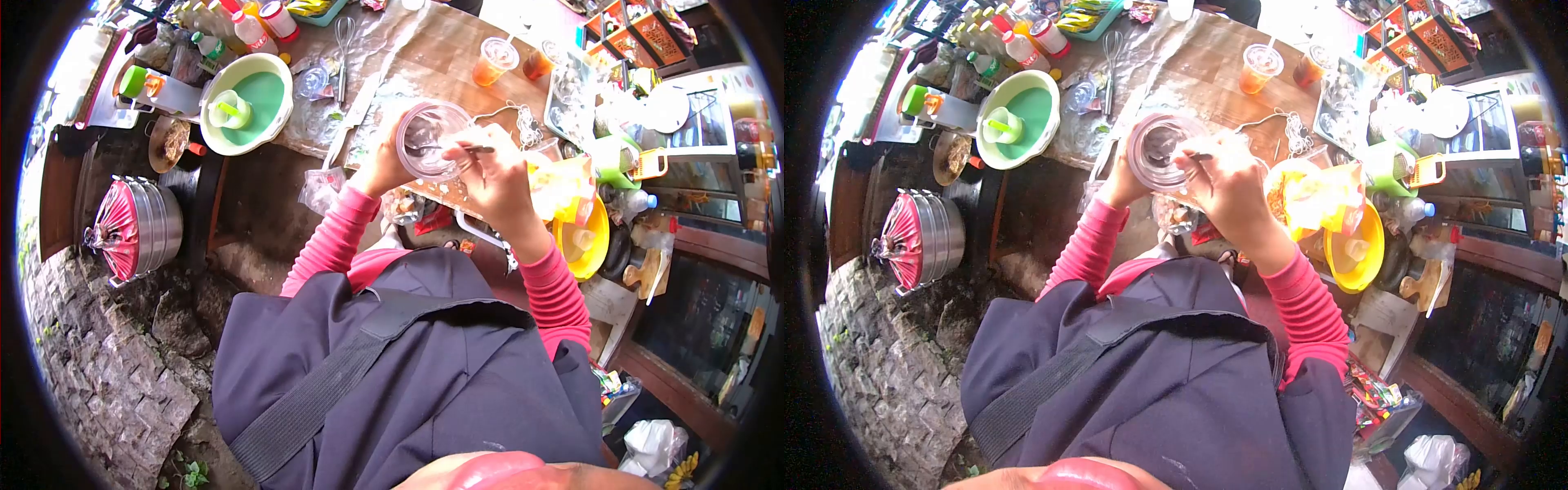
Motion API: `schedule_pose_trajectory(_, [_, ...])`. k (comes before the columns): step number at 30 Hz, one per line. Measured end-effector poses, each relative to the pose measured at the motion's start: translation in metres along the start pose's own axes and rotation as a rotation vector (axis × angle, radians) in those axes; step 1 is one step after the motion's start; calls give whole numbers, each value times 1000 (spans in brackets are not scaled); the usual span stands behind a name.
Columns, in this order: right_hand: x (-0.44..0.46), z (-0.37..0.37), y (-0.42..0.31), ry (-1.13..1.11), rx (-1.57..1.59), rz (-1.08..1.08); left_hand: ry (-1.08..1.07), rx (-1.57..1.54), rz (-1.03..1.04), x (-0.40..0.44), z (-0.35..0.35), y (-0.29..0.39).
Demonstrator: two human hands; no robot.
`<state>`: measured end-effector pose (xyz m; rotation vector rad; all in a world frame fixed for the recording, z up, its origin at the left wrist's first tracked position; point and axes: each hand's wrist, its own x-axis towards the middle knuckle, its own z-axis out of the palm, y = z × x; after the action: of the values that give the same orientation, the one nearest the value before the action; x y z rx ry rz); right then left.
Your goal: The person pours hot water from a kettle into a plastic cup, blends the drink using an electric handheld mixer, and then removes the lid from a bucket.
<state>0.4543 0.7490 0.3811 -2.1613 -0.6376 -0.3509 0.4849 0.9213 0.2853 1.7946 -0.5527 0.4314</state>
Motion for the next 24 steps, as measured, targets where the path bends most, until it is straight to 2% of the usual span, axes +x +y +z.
schedule_pose_trajectory(1, [2,-5,-4,-4,12,60,10,33,40,4,-3,4])
schedule_pose_trajectory(4, [20,-13,-8,6,19,20,-84,116,67,23,-13,10])
schedule_pose_trajectory(6, [33,-16,-7,9,-39,-45,-155,-22,99,44,-20,14])
schedule_pose_trajectory(8, [47,-18,-3,1,-91,-263,-319,-173,-78,63,-33,18])
schedule_pose_trajectory(10, [62,-33,-3,-76,-144,-376,-417,-444,-7,89,-39,22])
schedule_pose_trajectory(12, [73,-48,-5,-146,-163,-277,-495,-566,-93,105,-44,28])
schedule_pose_trajectory(13, [83,-55,-3,-118,-199,-365,-548,-584,-85,114,-44,30])
schedule_pose_trajectory(14, [89,-59,-4,-138,-95,-323,-544,-598,-69,120,-43,37])
schedule_pose_trajectory(17, [98,-72,-9,-167,-276,-248,-605,-567,-66,137,-41,38])
schedule_pose_trajectory(20, [102,-77,-11,-137,-130,-313,-654,-495,-25,142,-40,42])
schedule_pose_trajectory(22, [104,-82,-18,-201,-135,-186,-659,-538,-99,141,-38,46])
schedule_pose_trajectory(24, [102,-83,-23,-227,-169,-107,-654,-498,-50,142,-33,43])
